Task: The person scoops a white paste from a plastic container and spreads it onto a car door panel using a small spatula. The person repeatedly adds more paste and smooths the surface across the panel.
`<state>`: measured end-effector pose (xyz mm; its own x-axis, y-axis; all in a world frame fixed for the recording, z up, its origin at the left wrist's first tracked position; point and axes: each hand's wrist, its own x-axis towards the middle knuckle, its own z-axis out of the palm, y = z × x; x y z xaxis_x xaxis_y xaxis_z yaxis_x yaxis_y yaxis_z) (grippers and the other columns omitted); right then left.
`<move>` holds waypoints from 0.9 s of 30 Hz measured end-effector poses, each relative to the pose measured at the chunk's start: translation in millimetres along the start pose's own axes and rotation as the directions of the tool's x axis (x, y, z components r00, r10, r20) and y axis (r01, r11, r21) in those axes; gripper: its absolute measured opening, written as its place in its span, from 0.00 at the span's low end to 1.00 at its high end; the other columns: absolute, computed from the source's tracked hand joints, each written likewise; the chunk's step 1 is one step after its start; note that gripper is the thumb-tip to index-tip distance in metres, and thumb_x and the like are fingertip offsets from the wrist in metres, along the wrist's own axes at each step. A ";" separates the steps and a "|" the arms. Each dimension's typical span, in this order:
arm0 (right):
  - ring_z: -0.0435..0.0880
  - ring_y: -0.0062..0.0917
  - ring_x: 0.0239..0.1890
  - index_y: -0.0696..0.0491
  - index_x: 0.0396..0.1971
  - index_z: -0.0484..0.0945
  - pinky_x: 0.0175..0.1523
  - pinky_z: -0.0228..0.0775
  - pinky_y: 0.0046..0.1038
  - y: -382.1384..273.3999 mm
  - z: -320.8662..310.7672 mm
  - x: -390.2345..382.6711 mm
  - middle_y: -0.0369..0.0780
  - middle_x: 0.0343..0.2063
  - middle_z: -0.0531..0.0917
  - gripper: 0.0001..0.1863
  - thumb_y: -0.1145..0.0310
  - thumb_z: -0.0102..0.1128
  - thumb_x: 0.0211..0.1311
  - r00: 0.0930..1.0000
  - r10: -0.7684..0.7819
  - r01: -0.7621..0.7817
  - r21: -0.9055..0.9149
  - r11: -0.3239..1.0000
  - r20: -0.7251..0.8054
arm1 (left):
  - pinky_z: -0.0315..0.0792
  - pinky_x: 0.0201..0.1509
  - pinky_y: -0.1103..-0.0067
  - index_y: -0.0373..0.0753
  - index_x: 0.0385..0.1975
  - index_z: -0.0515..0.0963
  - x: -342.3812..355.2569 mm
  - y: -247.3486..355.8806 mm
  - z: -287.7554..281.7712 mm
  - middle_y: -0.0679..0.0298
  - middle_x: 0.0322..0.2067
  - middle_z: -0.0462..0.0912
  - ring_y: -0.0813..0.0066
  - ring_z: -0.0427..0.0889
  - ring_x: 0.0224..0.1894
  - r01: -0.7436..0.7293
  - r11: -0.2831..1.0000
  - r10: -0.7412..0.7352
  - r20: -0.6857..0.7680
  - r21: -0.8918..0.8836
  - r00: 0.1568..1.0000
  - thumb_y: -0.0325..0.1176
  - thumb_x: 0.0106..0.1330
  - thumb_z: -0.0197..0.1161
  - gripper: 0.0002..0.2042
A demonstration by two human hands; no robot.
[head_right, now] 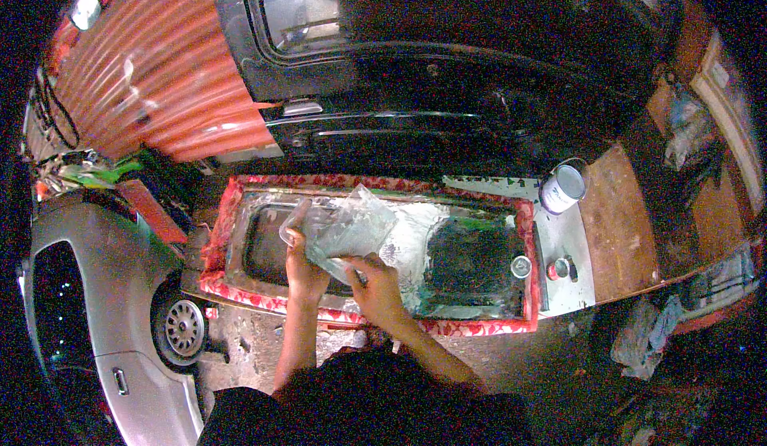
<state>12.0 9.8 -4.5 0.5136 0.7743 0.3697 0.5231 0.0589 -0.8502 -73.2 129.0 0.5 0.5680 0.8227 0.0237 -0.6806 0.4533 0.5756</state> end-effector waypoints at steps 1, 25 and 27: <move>0.85 0.29 0.33 0.59 0.39 0.84 0.39 0.76 0.30 2.1 -5.5 2.3 0.45 0.33 0.87 0.09 0.72 0.65 0.62 0.999 0.049 -0.050 0.025 0.998 0.010 | 0.72 0.64 0.58 0.44 0.68 0.63 0.3 0.9 1.0 0.56 0.59 0.74 0.55 0.77 0.58 -0.003 1.000 0.003 -0.002 0.006 1.000 0.50 0.78 0.41 0.25; 0.85 0.27 0.30 0.59 0.36 0.85 0.35 0.74 0.27 19.9 -18.8 11.5 0.43 0.31 0.86 0.09 0.75 0.71 0.54 0.999 0.032 -0.033 -0.042 0.999 -0.030 | 0.77 0.56 0.60 0.40 0.62 0.68 6.6 -8.3 3.7 0.58 0.54 0.79 0.59 0.81 0.53 0.021 1.000 -0.024 -0.157 -0.017 0.987 0.48 0.78 0.46 0.22; 0.84 0.27 0.29 0.58 0.36 0.86 0.35 0.73 0.26 19.0 -13.9 9.8 0.43 0.31 0.85 0.09 0.75 0.71 0.54 0.998 0.051 -0.051 -0.031 0.998 -0.026 | 0.79 0.54 0.62 0.39 0.59 0.69 10.6 -14.9 -3.6 0.59 0.52 0.79 0.61 0.82 0.51 -0.008 1.000 0.011 -0.226 0.014 0.974 0.48 0.77 0.47 0.21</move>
<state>36.4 9.7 -11.8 0.5568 0.7598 0.3358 0.5171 -0.0007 -0.8559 -58.7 132.1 -10.8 0.4412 0.8839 -0.1554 -0.6783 0.4418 0.5871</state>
